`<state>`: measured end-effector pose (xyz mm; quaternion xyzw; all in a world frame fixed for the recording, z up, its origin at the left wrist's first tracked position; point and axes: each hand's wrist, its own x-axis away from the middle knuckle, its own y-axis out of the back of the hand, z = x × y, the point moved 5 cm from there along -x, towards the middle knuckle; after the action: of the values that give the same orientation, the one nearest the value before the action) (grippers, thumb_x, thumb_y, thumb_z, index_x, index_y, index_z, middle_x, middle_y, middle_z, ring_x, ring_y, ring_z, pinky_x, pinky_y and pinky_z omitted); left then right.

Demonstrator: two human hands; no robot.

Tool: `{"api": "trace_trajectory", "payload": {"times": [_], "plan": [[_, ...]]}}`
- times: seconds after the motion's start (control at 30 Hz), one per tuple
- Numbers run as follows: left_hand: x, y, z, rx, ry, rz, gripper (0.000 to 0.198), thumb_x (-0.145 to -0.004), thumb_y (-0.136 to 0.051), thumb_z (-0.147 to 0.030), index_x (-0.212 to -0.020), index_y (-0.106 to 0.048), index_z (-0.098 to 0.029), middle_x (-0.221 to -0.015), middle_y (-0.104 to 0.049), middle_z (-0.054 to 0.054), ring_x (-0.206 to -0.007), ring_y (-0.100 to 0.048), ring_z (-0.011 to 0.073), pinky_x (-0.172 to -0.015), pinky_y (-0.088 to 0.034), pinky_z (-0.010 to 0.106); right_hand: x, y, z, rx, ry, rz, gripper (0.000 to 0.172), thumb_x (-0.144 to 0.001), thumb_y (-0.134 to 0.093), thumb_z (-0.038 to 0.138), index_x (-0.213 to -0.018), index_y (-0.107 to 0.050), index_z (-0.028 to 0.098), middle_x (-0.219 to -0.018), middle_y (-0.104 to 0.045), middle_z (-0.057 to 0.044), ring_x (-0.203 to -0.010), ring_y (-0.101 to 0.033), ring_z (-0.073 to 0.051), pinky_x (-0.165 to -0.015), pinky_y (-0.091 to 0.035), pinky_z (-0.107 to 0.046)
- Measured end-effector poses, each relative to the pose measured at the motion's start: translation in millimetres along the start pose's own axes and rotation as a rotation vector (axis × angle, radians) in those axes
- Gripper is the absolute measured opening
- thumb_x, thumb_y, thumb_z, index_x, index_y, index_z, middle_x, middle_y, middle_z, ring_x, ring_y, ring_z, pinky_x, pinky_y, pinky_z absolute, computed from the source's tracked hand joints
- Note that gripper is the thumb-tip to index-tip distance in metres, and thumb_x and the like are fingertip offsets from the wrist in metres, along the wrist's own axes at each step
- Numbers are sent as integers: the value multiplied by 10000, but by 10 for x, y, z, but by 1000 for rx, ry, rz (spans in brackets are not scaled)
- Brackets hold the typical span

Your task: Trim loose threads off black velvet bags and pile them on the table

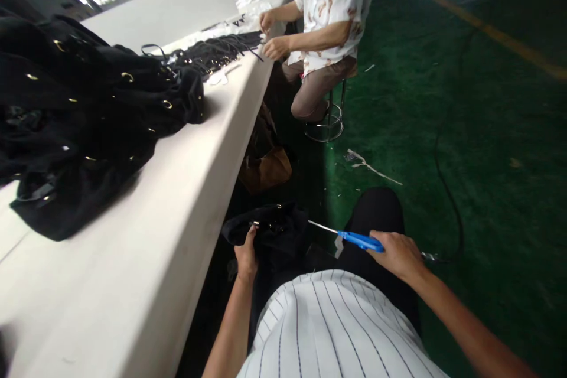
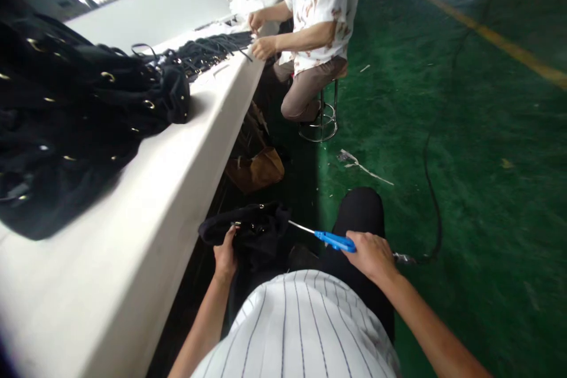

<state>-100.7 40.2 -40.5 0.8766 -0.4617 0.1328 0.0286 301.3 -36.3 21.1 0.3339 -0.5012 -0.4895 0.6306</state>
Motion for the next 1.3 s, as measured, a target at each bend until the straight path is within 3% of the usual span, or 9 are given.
{"api": "trace_trajectory", "payload": {"times": [0.17, 0.3, 0.5, 0.63, 0.7, 0.83, 0.93, 1.03, 1.3], "plan": [[46, -175, -99, -92, -82, 80, 493, -698, -844, -390, -1111, -703, -159, -1129, -720, 101, -1040, -691, 244, -974, -549, 399, -90, -36, -39, 1, 31, 40, 111, -886, -592, 297, -792, -630, 254, -780, -715, -20, -808, -688, -264, -598, -252, -312], [38, -251, -314, -360, -219, 158, 465, -685, -833, -413, -1032, -724, -124, -1002, -740, 107, -938, -705, 262, -899, -568, 407, -181, 14, -173, 26, -56, 17, 148, -910, -566, 350, -817, -617, 248, -790, -713, -33, -785, -687, -264, -587, -246, -310], [340, -505, -674, -883, -805, 700, 177, -816, -724, -344, -921, -740, -202, -1151, -697, 113, -1122, -632, 280, -1083, -405, 511, -333, 147, -254, 7, -58, 39, 143, -902, -573, 361, -817, -616, 254, -765, -695, -23, -781, -681, -265, -590, -255, -301], [774, -784, -550, -1023, -901, 1086, 194, -817, -697, -244, -1008, -713, -212, -1214, -680, 107, -1205, -590, 271, -1161, -276, 542, -389, 318, 72, -40, 66, 21, 154, -885, -594, 352, -769, -604, 252, -709, -667, 0, -737, -666, -236, -590, -266, -297], [945, -921, -453, -1031, -903, 1182, 164, -815, -676, -207, -975, -710, -207, -1173, -693, 96, -1185, -601, 256, -1156, -294, 511, -399, 383, 277, -44, 152, 31, 144, -867, -605, 328, -745, -606, 253, -688, -660, 8, -726, -662, -228, -594, -265, -300], [1061, -1013, -343, -1045, -913, 1176, 179, -797, -680, -192, -973, -703, -202, -1155, -698, 98, -1157, -613, 266, -1130, -321, 516, -456, 479, 332, 44, 125, 31, 143, -864, -592, 329, -744, -628, 260, -718, -685, -24, -768, -675, -265, -597, -247, -318], [1065, -903, -354, -1053, -921, 1146, 218, -806, -683, -203, -1023, -690, -207, -1234, -675, 106, -1215, -584, 281, -1124, -316, 539, -455, 520, 152, 98, 30, 38, 141, -872, -576, 333, -769, -639, 262, -734, -693, -42, -775, -679, -280, -595, -244, -321], [1093, -746, -385, -1047, -948, 1096, 189, -845, -655, -215, -1032, -678, -208, -1269, -662, 105, -1231, -577, 285, -1108, -334, 554, -372, 499, 68, 100, 67, 97, 133, -865, -577, 317, -757, -633, 263, -710, -687, -29, -769, -681, -275, -590, -240, -321], [1167, -577, -311, -1008, -1001, 1008, 204, -875, -578, -114, -1043, -659, -198, -1282, -660, 109, -1231, -583, 275, -1087, -365, 558, -314, 448, 111, 96, 116, 116, 122, -860, -584, 316, -767, -648, 270, -737, -703, -27, -783, -685, -273, -592, -248, -327]]}}
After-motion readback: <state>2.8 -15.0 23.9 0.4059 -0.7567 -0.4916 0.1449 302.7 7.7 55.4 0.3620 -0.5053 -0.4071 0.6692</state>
